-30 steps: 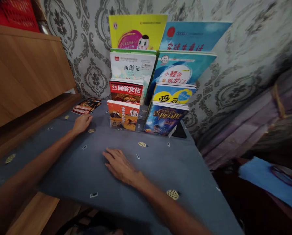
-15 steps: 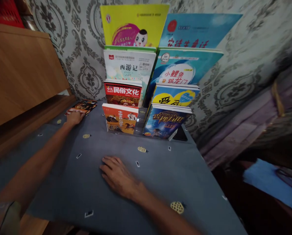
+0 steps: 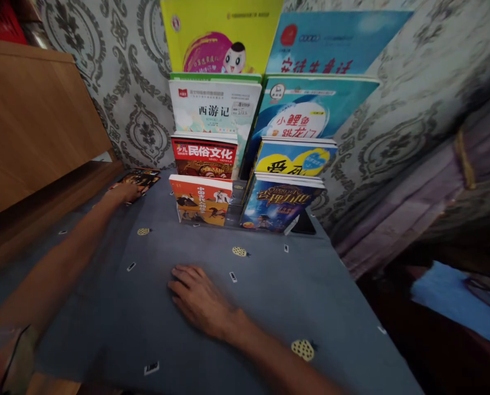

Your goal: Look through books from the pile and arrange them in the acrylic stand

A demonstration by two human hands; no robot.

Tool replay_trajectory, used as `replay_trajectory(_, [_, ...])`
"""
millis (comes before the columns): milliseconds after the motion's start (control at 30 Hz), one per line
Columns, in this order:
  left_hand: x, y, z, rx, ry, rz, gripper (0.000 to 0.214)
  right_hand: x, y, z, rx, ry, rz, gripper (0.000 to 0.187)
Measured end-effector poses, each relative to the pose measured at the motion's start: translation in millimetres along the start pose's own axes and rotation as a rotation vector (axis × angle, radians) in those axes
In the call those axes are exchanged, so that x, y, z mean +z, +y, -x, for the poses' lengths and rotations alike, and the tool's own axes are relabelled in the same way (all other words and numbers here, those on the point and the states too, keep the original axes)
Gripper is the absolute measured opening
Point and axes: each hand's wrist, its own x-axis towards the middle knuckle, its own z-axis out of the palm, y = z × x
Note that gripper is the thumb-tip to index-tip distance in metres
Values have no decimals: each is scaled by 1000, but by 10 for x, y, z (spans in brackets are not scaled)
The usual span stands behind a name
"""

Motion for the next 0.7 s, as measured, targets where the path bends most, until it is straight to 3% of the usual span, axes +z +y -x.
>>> replay_trajectory(133, [-25, 137, -54, 19, -45, -85, 43, 4, -6, -1, -8, 6, 21, 30])
replay_trajectory(300, [-35, 267, 80, 53, -33, -158, 46, 3, -9, 2, -3, 2, 36, 31])
replay_trajectory(467, [-128, 299, 402, 92, -37, -226, 42, 3, -8, 2, -7, -6, 29, 31])
replay_trajectory(700, [-168, 480, 1041, 212, -57, -266, 29, 44, 13, 15, -13, -3, 30, 32])
